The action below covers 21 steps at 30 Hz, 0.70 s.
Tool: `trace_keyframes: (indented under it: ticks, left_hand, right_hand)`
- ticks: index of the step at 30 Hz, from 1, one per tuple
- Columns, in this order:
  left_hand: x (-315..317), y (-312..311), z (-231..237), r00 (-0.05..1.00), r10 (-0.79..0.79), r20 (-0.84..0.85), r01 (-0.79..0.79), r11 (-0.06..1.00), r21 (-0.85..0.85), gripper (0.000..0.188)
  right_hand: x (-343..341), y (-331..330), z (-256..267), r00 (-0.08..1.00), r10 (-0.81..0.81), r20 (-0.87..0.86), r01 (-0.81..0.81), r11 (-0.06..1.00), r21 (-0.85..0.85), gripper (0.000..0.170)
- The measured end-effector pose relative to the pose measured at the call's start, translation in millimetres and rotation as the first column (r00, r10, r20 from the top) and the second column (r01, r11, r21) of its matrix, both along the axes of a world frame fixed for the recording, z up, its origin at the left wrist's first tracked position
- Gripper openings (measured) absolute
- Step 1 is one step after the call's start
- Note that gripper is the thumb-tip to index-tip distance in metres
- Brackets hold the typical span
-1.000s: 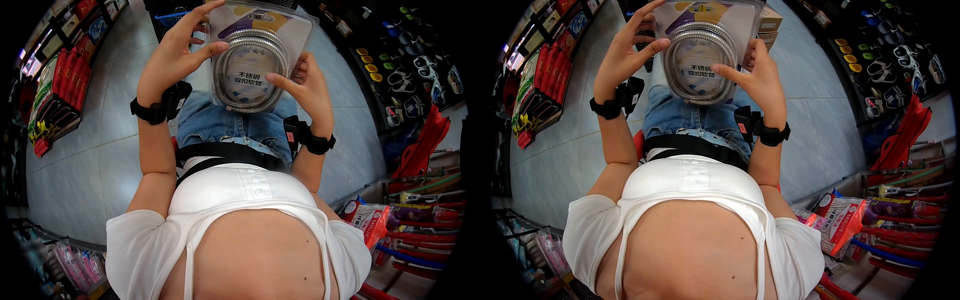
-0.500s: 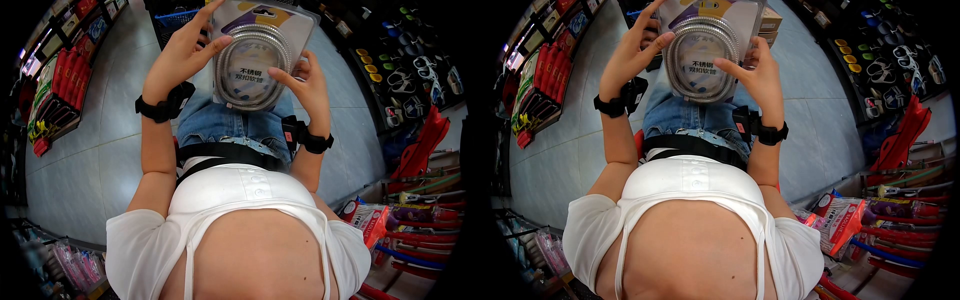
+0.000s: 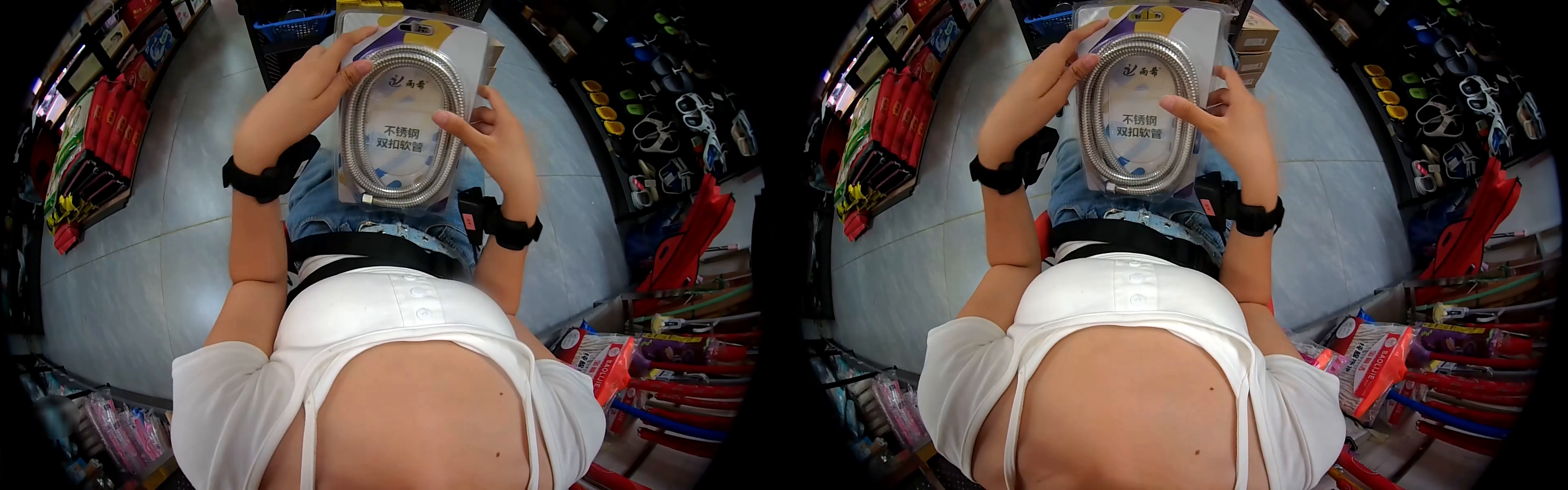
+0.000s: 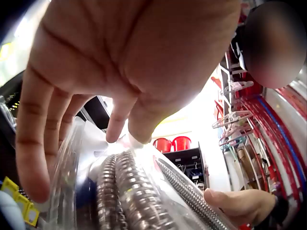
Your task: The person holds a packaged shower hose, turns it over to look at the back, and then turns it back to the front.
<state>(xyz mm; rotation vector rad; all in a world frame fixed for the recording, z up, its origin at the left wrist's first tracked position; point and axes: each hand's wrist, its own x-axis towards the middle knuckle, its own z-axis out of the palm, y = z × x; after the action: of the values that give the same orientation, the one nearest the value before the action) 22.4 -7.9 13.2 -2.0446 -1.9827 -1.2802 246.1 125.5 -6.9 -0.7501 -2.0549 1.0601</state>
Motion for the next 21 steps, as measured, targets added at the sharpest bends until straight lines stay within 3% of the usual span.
trace_keyframes:
  ticks: [6,15,21]
  left_hand:
    - [-4.0,11.8,-10.3,0.999,0.010,-0.046,-0.006,0.996,0.091,0.040]
    - [-1.0,8.8,-8.6,1.000,0.017,-0.015,-0.016,0.996,0.091,0.038]
    - [0.3,7.7,-7.2,0.995,0.020,0.095,-0.026,0.997,0.071,0.041]
  right_hand:
    - [-6.9,13.3,-16.4,1.000,0.018,0.007,-0.018,1.000,-0.019,0.091]
    - [-5.9,10.5,-14.3,1.000,0.016,0.017,-0.016,1.000,-0.003,0.093]
    - [-6.2,13.2,-17.3,1.000,-0.002,0.021,0.001,1.000,0.008,0.093]
